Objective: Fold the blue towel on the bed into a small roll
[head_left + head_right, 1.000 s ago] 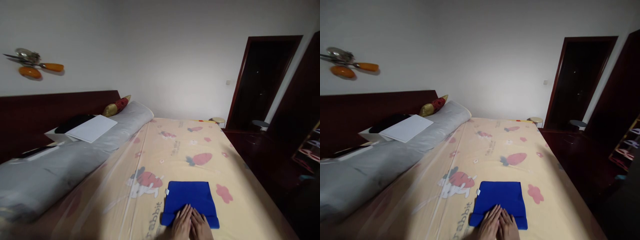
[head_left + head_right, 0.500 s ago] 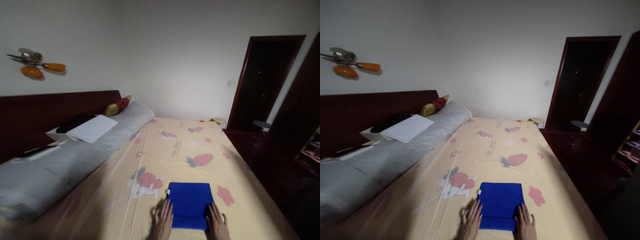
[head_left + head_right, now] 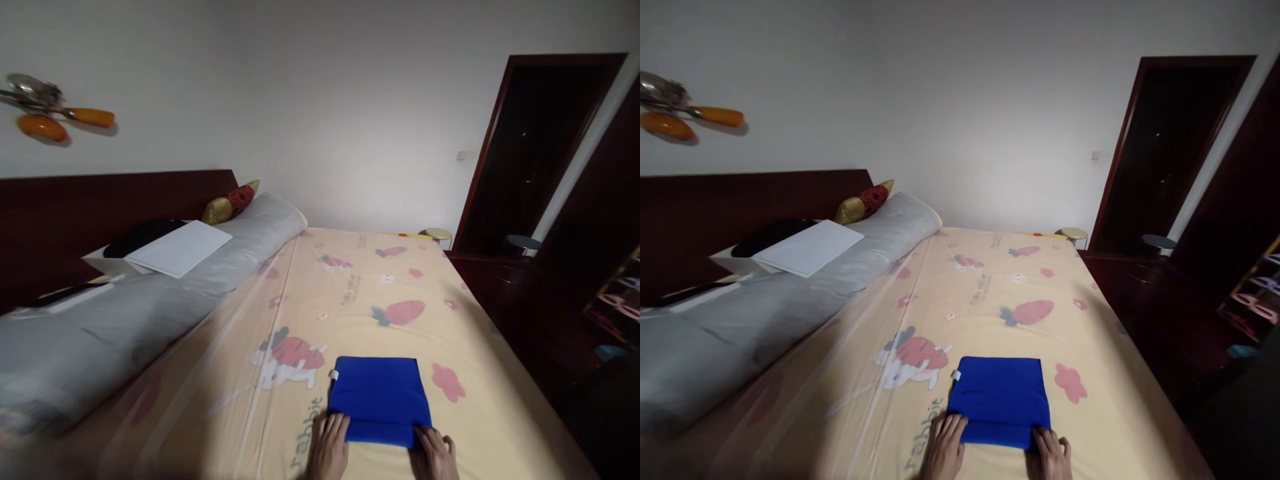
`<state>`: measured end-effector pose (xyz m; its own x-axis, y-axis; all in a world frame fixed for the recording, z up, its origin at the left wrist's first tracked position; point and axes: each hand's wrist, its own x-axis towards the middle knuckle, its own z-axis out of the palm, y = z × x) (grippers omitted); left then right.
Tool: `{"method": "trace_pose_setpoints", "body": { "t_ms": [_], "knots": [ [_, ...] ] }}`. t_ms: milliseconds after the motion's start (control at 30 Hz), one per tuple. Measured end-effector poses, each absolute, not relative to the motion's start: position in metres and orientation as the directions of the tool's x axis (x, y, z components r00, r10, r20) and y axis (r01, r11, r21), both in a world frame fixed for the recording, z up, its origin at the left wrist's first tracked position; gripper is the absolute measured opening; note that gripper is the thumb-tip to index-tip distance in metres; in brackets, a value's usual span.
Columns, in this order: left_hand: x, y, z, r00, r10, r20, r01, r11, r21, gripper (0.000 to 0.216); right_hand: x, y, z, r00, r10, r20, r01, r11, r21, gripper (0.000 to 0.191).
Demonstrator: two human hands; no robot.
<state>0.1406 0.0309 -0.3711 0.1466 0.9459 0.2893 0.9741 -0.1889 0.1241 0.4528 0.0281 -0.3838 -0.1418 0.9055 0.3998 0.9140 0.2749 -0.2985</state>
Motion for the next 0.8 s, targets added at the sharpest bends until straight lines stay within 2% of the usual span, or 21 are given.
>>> {"method": "trace_pose_setpoints", "body": {
  "t_ms": [200,367,567,667,800],
  "knots": [
    [0.156,0.041,-0.343,0.068,0.984,0.166,0.975,-0.101,0.200,0.056,0.438,0.045,-0.356,-0.125,0.944,0.307,0.917,0.228,-0.327,0.024],
    [0.151,0.054,-0.320,0.094,0.992,0.079,0.976,-0.108,0.191,0.048,0.448,0.062,-0.343,-0.164,0.969,0.184,0.907,0.221,-0.358,0.026],
    [0.148,0.050,-0.319,0.096,0.995,-0.020,0.982,-0.091,0.167,0.041,0.451,0.058,-0.353,-0.215,0.968,0.132,0.909,0.247,-0.335,0.026],
    [0.171,0.041,-0.335,0.111,0.994,0.006,0.978,-0.110,0.179,0.049,0.420,0.049,-0.355,-0.225,0.957,0.182,0.904,0.275,-0.326,0.040],
    [0.203,0.035,-0.352,0.341,0.912,0.228,0.904,-0.384,0.185,0.049,0.375,0.042,-0.352,-0.388,0.893,0.229,0.811,0.448,-0.375,0.049]
  ]
}}
